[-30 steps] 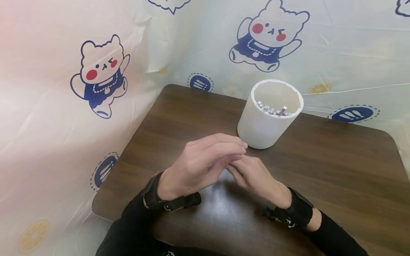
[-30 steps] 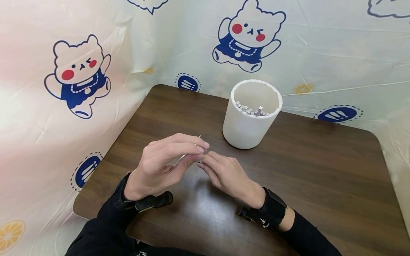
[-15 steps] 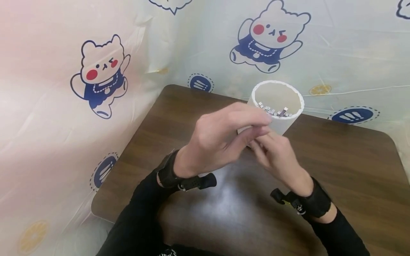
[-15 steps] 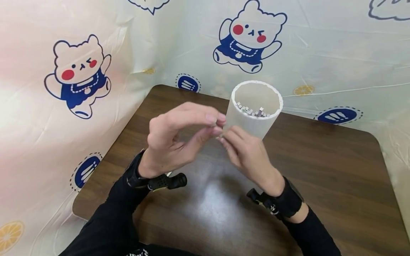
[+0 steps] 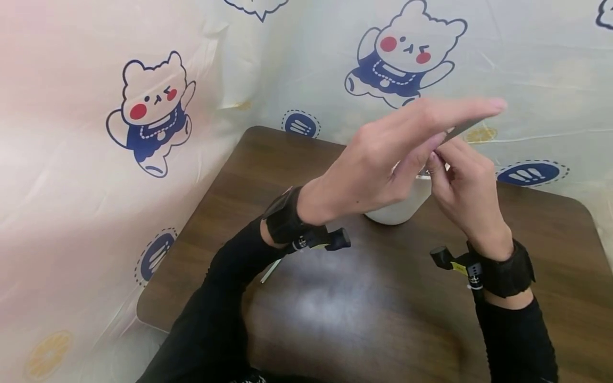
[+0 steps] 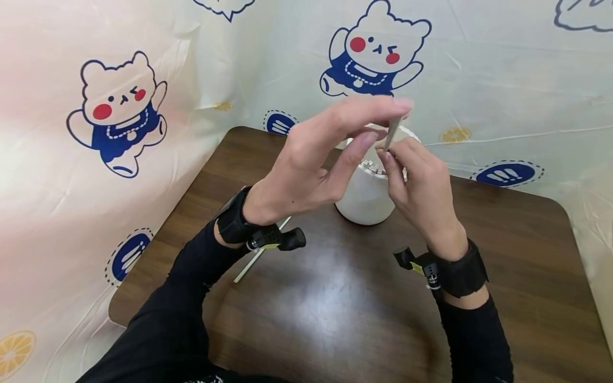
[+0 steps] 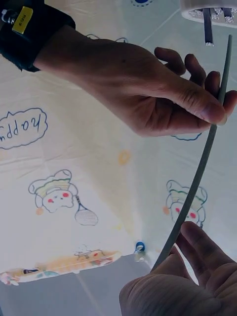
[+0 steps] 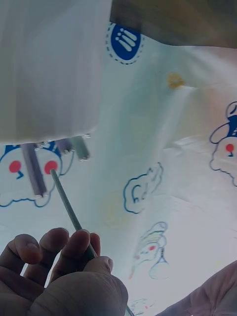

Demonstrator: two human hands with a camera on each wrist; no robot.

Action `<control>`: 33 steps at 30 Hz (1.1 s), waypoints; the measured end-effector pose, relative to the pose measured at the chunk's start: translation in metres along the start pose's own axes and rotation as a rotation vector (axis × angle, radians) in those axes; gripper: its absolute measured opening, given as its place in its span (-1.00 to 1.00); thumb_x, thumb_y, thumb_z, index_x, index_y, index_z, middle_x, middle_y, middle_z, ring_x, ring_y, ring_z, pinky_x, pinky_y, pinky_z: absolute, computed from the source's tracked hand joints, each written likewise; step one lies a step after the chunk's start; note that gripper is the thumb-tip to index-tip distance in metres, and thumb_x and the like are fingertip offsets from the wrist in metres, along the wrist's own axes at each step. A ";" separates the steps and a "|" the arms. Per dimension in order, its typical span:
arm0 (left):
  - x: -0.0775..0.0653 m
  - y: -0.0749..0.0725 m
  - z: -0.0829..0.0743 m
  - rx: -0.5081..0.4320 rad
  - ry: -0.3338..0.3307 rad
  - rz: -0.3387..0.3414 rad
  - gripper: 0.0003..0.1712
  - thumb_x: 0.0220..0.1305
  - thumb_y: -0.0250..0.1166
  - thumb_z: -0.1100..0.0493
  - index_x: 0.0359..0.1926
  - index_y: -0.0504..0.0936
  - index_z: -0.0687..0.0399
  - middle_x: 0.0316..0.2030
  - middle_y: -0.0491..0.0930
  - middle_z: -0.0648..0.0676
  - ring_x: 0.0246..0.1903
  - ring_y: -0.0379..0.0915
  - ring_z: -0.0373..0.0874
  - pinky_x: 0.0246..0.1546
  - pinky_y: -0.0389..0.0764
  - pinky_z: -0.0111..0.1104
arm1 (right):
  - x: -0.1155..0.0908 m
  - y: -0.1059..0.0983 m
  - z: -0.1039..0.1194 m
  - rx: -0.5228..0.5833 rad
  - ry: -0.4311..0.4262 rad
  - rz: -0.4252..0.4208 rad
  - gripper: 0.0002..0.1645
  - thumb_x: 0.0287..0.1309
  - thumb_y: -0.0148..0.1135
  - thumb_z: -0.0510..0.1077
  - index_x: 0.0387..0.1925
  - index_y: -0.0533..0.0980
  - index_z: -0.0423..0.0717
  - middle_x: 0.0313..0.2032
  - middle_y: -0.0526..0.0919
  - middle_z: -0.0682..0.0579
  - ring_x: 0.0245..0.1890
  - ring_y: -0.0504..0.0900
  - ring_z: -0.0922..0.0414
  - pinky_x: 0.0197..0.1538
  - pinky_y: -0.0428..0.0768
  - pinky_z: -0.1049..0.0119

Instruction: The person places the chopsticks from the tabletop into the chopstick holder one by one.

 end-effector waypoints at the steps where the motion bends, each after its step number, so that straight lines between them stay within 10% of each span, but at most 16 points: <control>1: 0.001 0.001 0.003 -0.015 -0.013 0.006 -0.53 0.56 -0.20 0.28 0.26 0.46 0.45 0.30 0.53 0.27 0.11 0.44 -0.30 0.02 0.42 -0.55 | 0.000 0.000 -0.001 0.001 0.004 0.006 -0.89 0.29 0.18 -0.42 -0.23 0.61 -0.36 -0.50 0.43 -0.17 -0.44 0.18 0.36 -0.30 0.11 0.56; 19: -0.005 0.022 0.032 -0.079 -0.070 0.061 -0.48 0.41 -0.17 0.44 0.34 0.34 0.53 0.38 0.42 0.34 0.28 0.42 -0.24 0.34 0.36 -0.56 | -0.008 0.003 -0.016 0.004 0.052 -0.001 -0.82 0.17 0.31 -0.44 -0.17 0.66 -0.40 -0.42 0.48 -0.27 -0.40 0.28 0.17 -0.24 0.18 0.57; 24: -0.018 0.035 0.050 0.022 -0.087 0.061 -0.35 0.28 -0.25 0.50 0.32 0.47 0.34 0.31 0.54 0.21 0.18 0.44 -0.22 0.09 0.38 -0.57 | -0.007 0.001 -0.018 -0.013 0.065 -0.038 -0.83 0.17 0.34 -0.40 -0.18 0.66 -0.40 -0.42 0.46 -0.30 -0.39 0.25 0.22 -0.25 0.13 0.54; 33: -0.049 0.060 0.084 0.162 -0.159 0.106 -0.29 0.27 -0.23 0.50 0.33 0.53 0.10 0.23 0.54 0.11 0.27 0.40 -0.14 0.42 0.23 -0.53 | -0.012 0.000 -0.029 -0.039 0.100 -0.036 -0.81 0.17 0.38 -0.32 -0.20 0.67 -0.39 -0.44 0.38 -0.28 -0.32 0.22 0.33 -0.23 0.13 0.49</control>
Point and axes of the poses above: each hand's wrist, its own x-axis towards the middle knuckle, its own y-axis out of the palm, z = x × y, the point moved 5 cm from there along x, towards the middle knuckle
